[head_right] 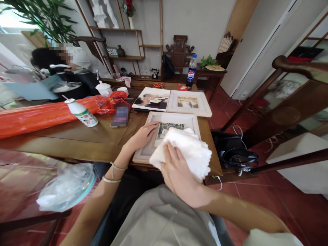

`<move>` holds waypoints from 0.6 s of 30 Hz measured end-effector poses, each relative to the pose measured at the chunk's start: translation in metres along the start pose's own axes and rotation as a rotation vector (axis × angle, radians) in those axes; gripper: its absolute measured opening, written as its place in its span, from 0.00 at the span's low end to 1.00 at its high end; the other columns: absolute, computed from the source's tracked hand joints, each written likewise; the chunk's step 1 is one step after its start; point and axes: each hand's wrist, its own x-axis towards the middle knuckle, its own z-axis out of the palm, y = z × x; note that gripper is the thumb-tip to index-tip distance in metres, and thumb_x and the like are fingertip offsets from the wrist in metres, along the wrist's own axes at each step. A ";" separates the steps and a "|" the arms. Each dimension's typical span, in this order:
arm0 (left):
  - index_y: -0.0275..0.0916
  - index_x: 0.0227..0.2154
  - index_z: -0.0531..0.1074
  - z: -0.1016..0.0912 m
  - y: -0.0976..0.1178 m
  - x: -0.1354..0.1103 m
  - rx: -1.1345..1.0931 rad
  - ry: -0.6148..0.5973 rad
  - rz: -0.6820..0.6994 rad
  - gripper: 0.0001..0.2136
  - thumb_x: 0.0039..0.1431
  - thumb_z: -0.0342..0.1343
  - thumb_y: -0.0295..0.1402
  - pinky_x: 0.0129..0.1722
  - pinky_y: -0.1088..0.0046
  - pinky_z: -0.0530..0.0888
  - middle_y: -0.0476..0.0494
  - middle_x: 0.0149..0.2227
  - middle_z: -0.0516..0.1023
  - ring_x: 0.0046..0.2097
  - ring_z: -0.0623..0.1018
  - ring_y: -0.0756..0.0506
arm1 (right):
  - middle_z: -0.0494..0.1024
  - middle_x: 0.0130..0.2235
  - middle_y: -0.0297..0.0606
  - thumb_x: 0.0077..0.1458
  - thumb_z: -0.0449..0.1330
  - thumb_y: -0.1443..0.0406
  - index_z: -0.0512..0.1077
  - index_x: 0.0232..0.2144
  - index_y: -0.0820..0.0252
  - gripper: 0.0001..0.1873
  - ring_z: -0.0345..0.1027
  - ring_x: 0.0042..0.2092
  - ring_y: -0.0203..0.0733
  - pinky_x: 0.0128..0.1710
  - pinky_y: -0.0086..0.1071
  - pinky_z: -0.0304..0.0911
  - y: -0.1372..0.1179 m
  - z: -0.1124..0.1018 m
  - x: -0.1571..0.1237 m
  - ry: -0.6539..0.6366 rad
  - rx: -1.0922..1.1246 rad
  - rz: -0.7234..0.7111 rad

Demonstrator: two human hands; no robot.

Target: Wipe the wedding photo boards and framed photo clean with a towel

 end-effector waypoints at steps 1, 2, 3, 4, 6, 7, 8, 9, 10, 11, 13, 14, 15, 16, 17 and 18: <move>0.36 0.53 0.69 0.000 0.001 0.000 0.003 0.000 -0.003 0.16 0.67 0.43 0.29 0.61 0.56 0.66 0.39 0.62 0.66 0.62 0.67 0.41 | 0.68 0.58 0.60 0.52 0.58 0.70 0.78 0.38 0.69 0.12 0.56 0.62 0.62 0.57 0.49 0.57 0.006 -0.002 -0.007 -0.008 0.008 0.024; 0.36 0.53 0.69 0.000 0.001 0.000 0.005 -0.001 -0.006 0.16 0.67 0.43 0.29 0.61 0.56 0.66 0.39 0.62 0.66 0.62 0.67 0.41 | 0.67 0.58 0.61 0.51 0.58 0.71 0.79 0.35 0.69 0.11 0.57 0.62 0.62 0.57 0.49 0.57 0.013 -0.004 -0.015 -0.015 0.011 0.055; 0.36 0.53 0.69 0.000 0.002 0.000 0.007 -0.002 -0.010 0.16 0.67 0.43 0.29 0.61 0.56 0.66 0.39 0.62 0.66 0.62 0.67 0.41 | 0.67 0.58 0.62 0.50 0.58 0.72 0.79 0.33 0.69 0.10 0.57 0.61 0.61 0.57 0.49 0.58 0.019 -0.005 -0.021 -0.019 0.018 0.084; 0.36 0.53 0.69 0.000 0.002 0.000 0.009 -0.005 -0.013 0.16 0.67 0.43 0.29 0.61 0.55 0.66 0.38 0.62 0.66 0.62 0.67 0.41 | 0.67 0.59 0.61 0.48 0.57 0.73 0.78 0.32 0.68 0.10 0.58 0.61 0.61 0.57 0.48 0.59 0.025 -0.006 -0.028 -0.022 0.032 0.105; 0.36 0.54 0.69 0.000 0.001 0.000 0.012 -0.010 -0.020 0.16 0.67 0.43 0.29 0.61 0.56 0.66 0.38 0.62 0.66 0.62 0.67 0.41 | 0.67 0.59 0.58 0.46 0.57 0.74 0.78 0.30 0.67 0.10 0.59 0.61 0.59 0.57 0.47 0.60 0.037 -0.006 -0.037 -0.028 0.080 0.132; 0.36 0.54 0.69 0.000 0.001 0.000 0.014 -0.013 -0.020 0.17 0.67 0.43 0.29 0.61 0.56 0.66 0.38 0.62 0.66 0.62 0.67 0.41 | 0.68 0.59 0.57 0.47 0.57 0.74 0.78 0.30 0.66 0.10 0.60 0.61 0.58 0.57 0.47 0.60 0.043 -0.006 -0.039 -0.028 0.104 0.147; 0.36 0.54 0.68 0.000 0.001 0.000 0.017 -0.014 -0.020 0.17 0.67 0.43 0.29 0.61 0.56 0.65 0.38 0.62 0.66 0.63 0.66 0.41 | 0.68 0.59 0.56 0.48 0.56 0.74 0.78 0.31 0.66 0.10 0.60 0.60 0.58 0.57 0.46 0.60 0.050 -0.005 -0.040 -0.026 0.124 0.161; 0.36 0.54 0.68 0.000 0.000 0.000 0.019 -0.015 -0.017 0.17 0.67 0.43 0.29 0.62 0.56 0.65 0.38 0.62 0.66 0.63 0.66 0.41 | 0.68 0.59 0.56 0.50 0.56 0.73 0.77 0.31 0.66 0.10 0.60 0.60 0.58 0.57 0.46 0.59 0.057 -0.003 -0.039 -0.025 0.137 0.176; 0.36 0.54 0.68 0.000 0.000 0.000 0.022 -0.017 -0.013 0.17 0.67 0.42 0.29 0.62 0.57 0.65 0.39 0.62 0.66 0.63 0.66 0.41 | 0.67 0.59 0.57 0.52 0.56 0.72 0.77 0.32 0.66 0.09 0.60 0.60 0.58 0.57 0.46 0.59 0.065 -0.001 -0.036 -0.027 0.144 0.195; 0.36 0.54 0.68 0.000 0.000 0.000 0.025 -0.018 -0.008 0.17 0.67 0.42 0.29 0.62 0.57 0.65 0.39 0.62 0.65 0.63 0.66 0.41 | 0.67 0.59 0.58 0.54 0.56 0.70 0.77 0.33 0.67 0.10 0.60 0.60 0.59 0.58 0.47 0.58 0.074 0.001 -0.032 -0.034 0.147 0.211; 0.36 0.54 0.68 0.000 0.000 0.000 0.031 -0.023 0.001 0.17 0.67 0.42 0.30 0.62 0.57 0.65 0.39 0.62 0.65 0.63 0.66 0.41 | 0.69 0.57 0.60 0.56 0.55 0.67 0.76 0.36 0.68 0.11 0.61 0.59 0.60 0.56 0.47 0.59 0.091 0.006 -0.018 -0.074 0.159 0.232; 0.36 0.55 0.68 0.000 0.000 0.000 0.033 -0.024 0.003 0.17 0.67 0.42 0.30 0.62 0.56 0.65 0.39 0.63 0.65 0.63 0.66 0.41 | 0.70 0.54 0.61 0.57 0.55 0.66 0.75 0.37 0.68 0.11 0.62 0.57 0.60 0.55 0.47 0.60 0.100 0.009 -0.010 -0.102 0.168 0.240; 0.36 0.55 0.68 0.000 0.000 0.000 0.035 -0.026 0.001 0.17 0.67 0.42 0.30 0.62 0.56 0.65 0.39 0.62 0.65 0.63 0.66 0.41 | 0.72 0.51 0.60 0.56 0.55 0.66 0.74 0.38 0.68 0.12 0.64 0.56 0.60 0.53 0.47 0.61 0.109 0.011 -0.001 -0.132 0.180 0.249; 0.36 0.55 0.68 0.000 0.000 0.000 0.038 -0.027 -0.001 0.17 0.67 0.42 0.30 0.62 0.56 0.64 0.39 0.62 0.65 0.63 0.66 0.41 | 0.73 0.48 0.59 0.56 0.55 0.67 0.74 0.39 0.68 0.12 0.65 0.54 0.60 0.51 0.46 0.62 0.117 0.014 0.009 -0.158 0.195 0.257; 0.36 0.55 0.68 -0.001 0.000 0.000 0.039 -0.027 -0.004 0.17 0.67 0.41 0.29 0.62 0.57 0.64 0.39 0.62 0.65 0.63 0.66 0.41 | 0.74 0.46 0.57 0.55 0.54 0.68 0.73 0.40 0.67 0.13 0.66 0.52 0.59 0.49 0.45 0.63 0.124 0.016 0.019 -0.178 0.211 0.264; 0.36 0.55 0.67 -0.001 0.000 0.000 0.040 -0.029 -0.004 0.17 0.67 0.41 0.29 0.62 0.57 0.64 0.39 0.63 0.65 0.63 0.66 0.41 | 0.74 0.44 0.56 0.54 0.54 0.68 0.72 0.41 0.67 0.13 0.67 0.50 0.59 0.47 0.45 0.63 0.130 0.019 0.029 -0.193 0.229 0.269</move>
